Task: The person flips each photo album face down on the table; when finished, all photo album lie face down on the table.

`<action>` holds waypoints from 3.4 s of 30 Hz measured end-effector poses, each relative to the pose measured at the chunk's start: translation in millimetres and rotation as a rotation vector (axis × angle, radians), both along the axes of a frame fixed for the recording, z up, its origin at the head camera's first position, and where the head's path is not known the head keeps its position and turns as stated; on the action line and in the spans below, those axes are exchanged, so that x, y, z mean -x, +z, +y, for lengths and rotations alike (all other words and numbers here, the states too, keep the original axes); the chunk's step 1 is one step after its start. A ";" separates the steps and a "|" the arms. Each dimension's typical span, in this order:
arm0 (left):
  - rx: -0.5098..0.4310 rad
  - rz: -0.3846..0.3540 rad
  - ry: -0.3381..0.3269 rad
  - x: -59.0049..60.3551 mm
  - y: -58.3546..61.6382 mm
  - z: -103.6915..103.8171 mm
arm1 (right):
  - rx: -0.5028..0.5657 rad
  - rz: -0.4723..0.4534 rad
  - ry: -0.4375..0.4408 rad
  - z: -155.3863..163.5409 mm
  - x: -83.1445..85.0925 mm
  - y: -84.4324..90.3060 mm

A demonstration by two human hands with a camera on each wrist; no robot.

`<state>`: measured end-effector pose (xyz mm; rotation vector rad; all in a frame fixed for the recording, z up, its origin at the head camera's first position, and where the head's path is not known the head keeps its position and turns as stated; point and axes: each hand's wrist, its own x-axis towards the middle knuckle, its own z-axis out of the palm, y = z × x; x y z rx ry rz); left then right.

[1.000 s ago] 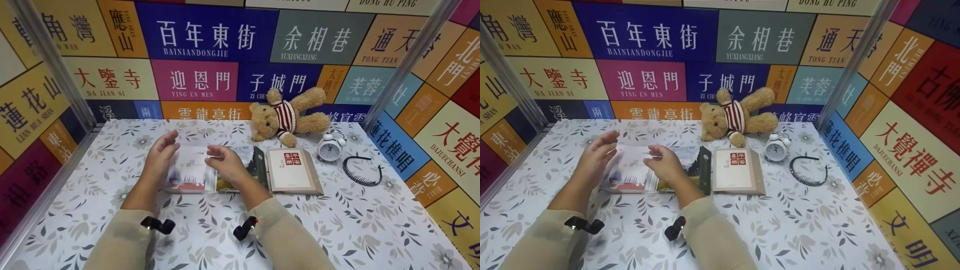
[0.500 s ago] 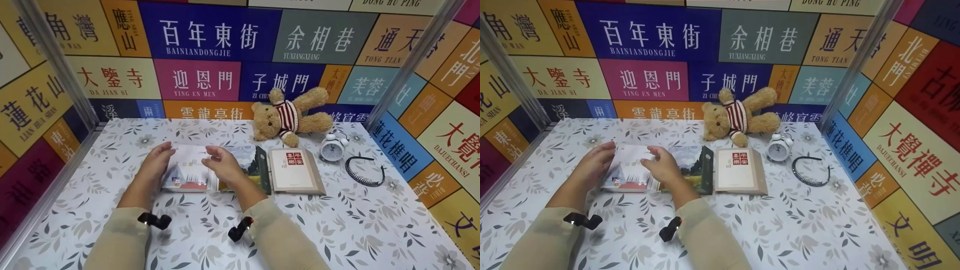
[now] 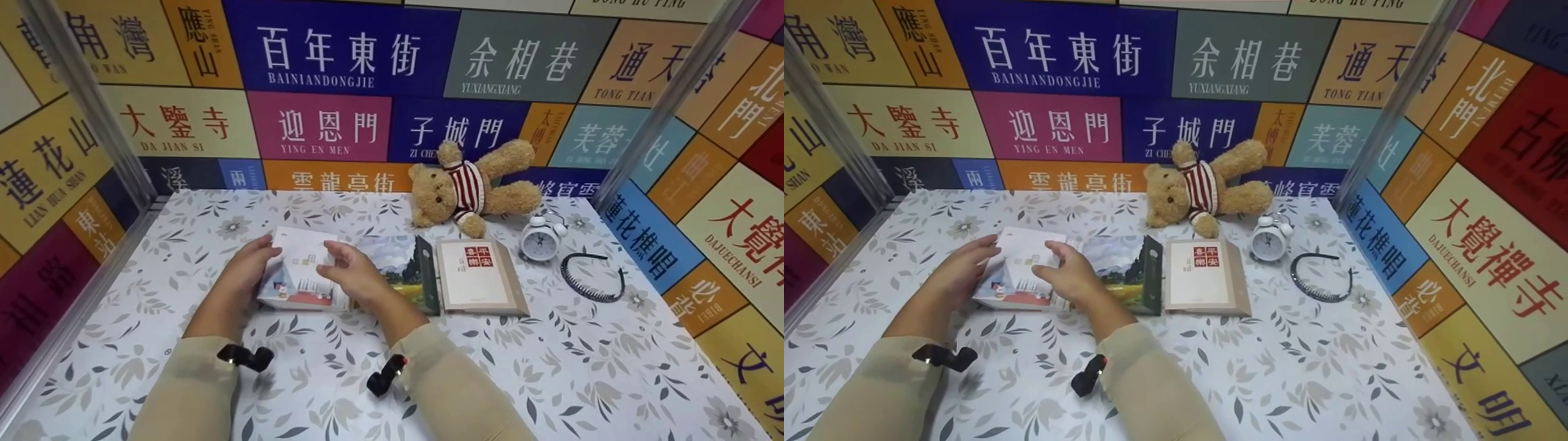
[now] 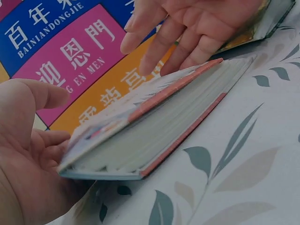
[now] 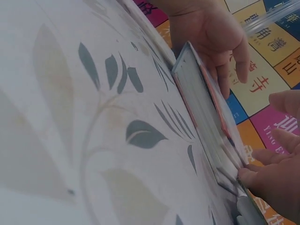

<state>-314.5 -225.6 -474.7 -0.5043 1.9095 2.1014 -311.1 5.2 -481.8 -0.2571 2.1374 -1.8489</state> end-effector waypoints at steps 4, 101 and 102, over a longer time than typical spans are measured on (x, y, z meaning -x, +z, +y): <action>-0.157 0.028 0.023 0.1 4.8 -5.9 | 0.042 -0.006 0.011 0.5 1.0 -0.8; 0.357 0.036 -0.120 -2.8 16.0 10.2 | 0.054 -0.059 -0.047 24.8 6.5 3.2; 0.344 0.038 -0.114 -2.9 15.9 9.9 | 0.048 -0.056 -0.054 25.2 6.6 3.3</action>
